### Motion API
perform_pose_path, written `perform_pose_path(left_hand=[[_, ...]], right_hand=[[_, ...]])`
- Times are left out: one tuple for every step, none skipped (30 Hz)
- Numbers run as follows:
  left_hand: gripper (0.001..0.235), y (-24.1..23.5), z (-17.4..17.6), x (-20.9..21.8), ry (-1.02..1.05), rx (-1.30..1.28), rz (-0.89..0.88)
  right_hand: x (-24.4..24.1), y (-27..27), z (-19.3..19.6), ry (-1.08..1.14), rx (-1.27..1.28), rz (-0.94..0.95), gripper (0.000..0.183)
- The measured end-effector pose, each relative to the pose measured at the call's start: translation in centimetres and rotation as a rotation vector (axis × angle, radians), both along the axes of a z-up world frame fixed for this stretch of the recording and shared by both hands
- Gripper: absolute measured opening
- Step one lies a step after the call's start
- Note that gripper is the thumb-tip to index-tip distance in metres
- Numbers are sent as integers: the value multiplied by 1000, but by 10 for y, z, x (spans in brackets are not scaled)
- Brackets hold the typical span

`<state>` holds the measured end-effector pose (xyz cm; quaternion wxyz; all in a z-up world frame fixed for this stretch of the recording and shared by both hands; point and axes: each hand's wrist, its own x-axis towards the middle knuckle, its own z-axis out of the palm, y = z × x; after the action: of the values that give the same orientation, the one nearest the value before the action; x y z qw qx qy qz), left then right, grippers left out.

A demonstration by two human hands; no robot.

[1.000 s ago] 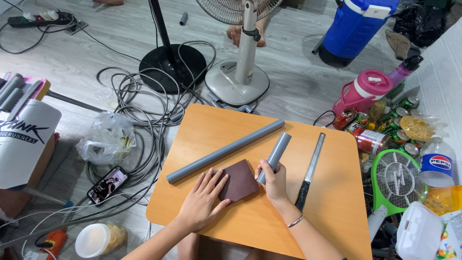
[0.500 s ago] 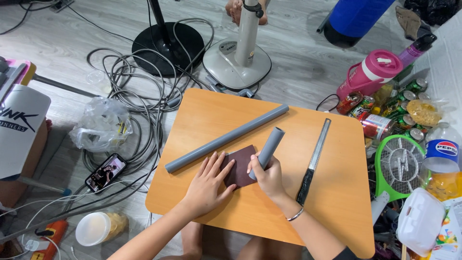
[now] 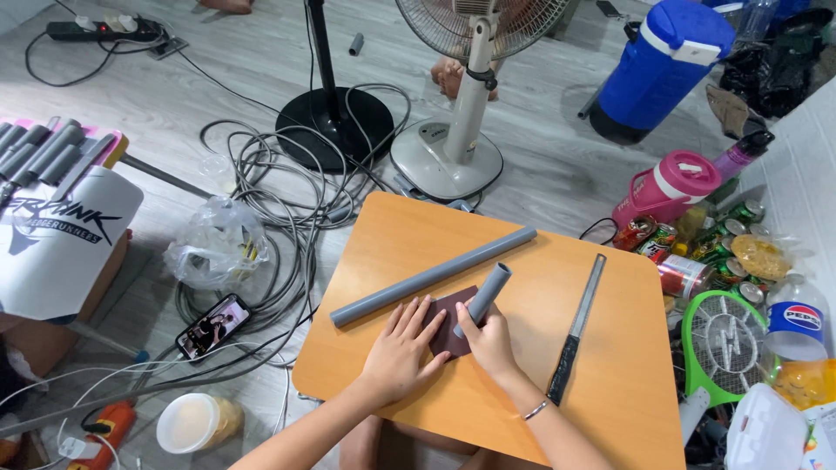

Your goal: The person sands a short gray pipe with a sanding sheet on a low wooden table. They rotate the pipe and rub it against the sandpaper repeatedly, occasionally lifting it to inspect the surface. A longer pipe and a metal file remain on the table.

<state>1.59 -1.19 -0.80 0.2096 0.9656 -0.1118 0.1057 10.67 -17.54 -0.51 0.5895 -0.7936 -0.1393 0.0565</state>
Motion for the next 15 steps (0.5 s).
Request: perform_pose_path(left_hand=[[67,1,2,5,-4,7,4],[67,0,2,3,-4,-9,8],[68,1,1,2,-5,-25,12],[68,0,1,1,12,-35,39],[72,1,-1,0,46,2,40],[76,1,-2,2,71,33,55],[76,-1,-8,0,80,16,95],[79,0,-11,2,55,18,89],[82,-1,-14,4,31,21,83],[82,0,-16,3,35,21,96],[83,0,-18,4,13,27,95],[84,-1,-20,5,-9,31,90],[84,1,-21,5,-5,29,98],[85,0,-23,4,-25,36,103],[86,-2,-25,4,-46,44,108]], right_hand=[[5,-1,2,-4,7,4,28],[4,-3,3,-136,-19,57,20],[4,-3,3,-268,-43,109,16],[4,-6,-3,-250,-49,138,16],[2,-8,-10,-259,-140,100,23],[7,-10,-14,-282,-234,78,32],[5,-10,-14,-279,-243,121,32],[3,-10,-13,-244,-245,104,39],[2,-11,-12,-209,-247,87,46],[0,-9,-8,-207,-246,100,46],[-2,-7,-3,-192,-216,91,44],[-3,-6,2,-176,-190,78,42],[-2,-4,-4,-172,-192,88,42],[-2,-5,-11,-119,-129,87,41],[-1,-7,-18,-65,-67,85,39]])
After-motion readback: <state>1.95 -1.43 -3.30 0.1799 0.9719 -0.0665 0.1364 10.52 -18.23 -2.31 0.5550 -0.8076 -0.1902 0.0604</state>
